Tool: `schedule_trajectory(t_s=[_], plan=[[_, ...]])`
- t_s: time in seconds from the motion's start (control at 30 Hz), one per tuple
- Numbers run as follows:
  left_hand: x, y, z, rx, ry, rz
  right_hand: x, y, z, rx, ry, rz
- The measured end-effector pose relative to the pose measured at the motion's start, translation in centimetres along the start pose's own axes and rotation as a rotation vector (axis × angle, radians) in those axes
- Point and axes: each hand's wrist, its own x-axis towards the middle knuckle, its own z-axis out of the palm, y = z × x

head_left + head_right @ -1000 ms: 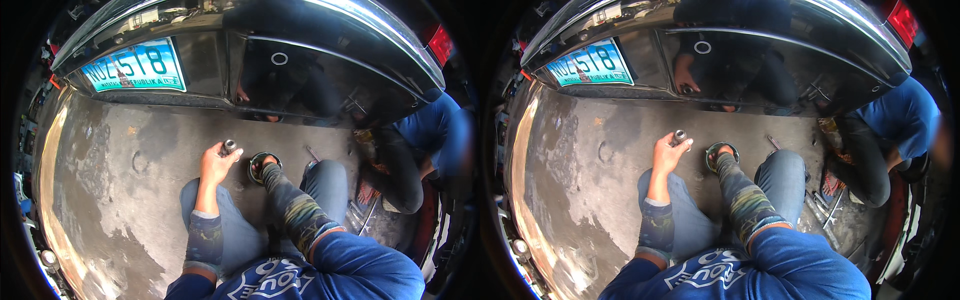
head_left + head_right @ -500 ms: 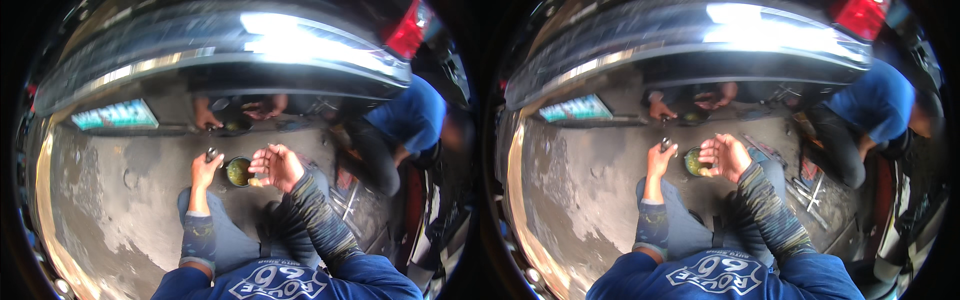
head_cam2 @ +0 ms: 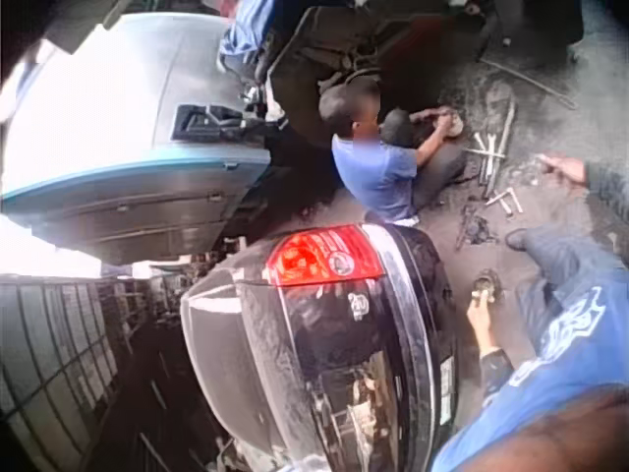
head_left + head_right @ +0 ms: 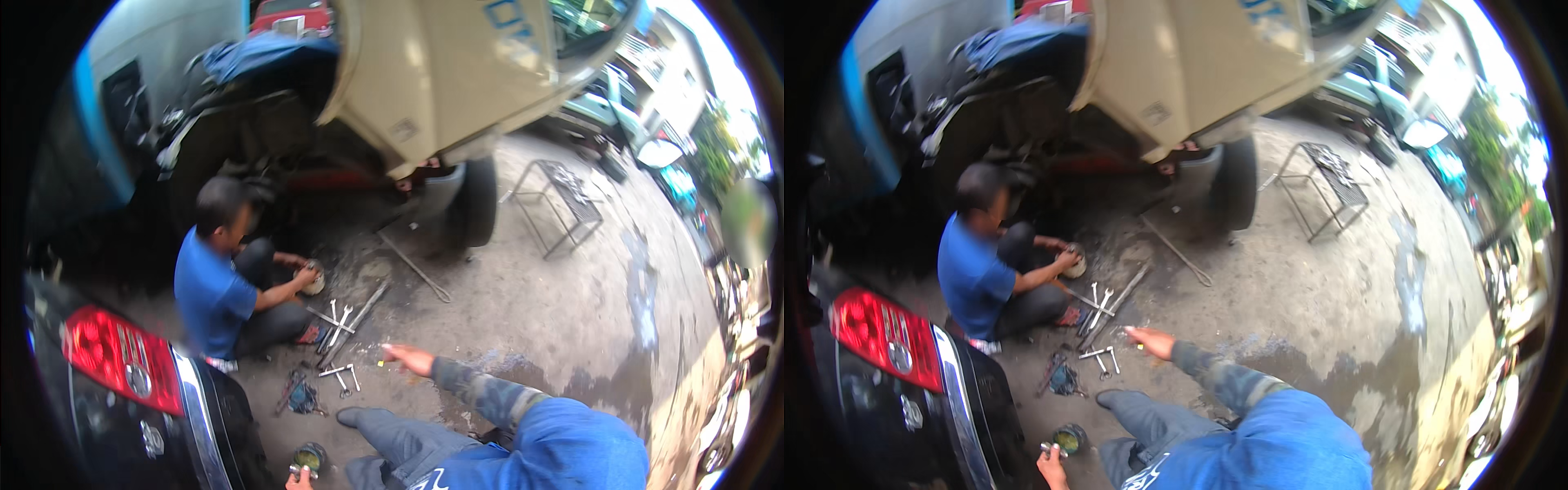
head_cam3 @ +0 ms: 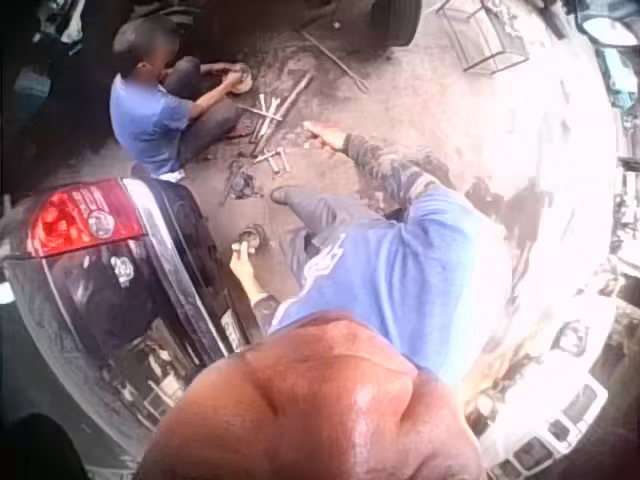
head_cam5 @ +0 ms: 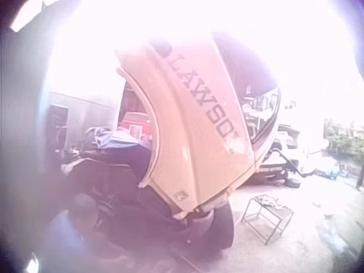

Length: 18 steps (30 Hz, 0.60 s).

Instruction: The person is sitting on the floor, applying grease to a small metal part and then placing it on a piece of cardboard. They are working in an auto repair shop with various tools and car parts visible.

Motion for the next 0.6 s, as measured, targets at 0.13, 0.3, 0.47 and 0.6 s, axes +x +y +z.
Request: schedule_trajectory(t_s=[0.13, 0.3, 0.47, 0.6], plan=[[-3.9, 7.6, 0.2, 0.298, -0.243, 0.116, -19.5, 12.1, -12.9, -0.037, 0.464, 0.212], [-6.1, 7.6, 3.5, 0.403, -0.421, 0.175, -42.9, 26.3, -16.5, -0.066, 0.932, 0.629], [-7.8, 9.8, 11.7, 0.779, -0.462, 0.271, -54.9, 36.8, -16.5, 0.157, 1.307, 0.762], [-11.6, 13.9, 23.9, 0.805, -0.341, 0.294, -58.9, 44.7, -20.5, 0.284, 1.533, 0.687]])
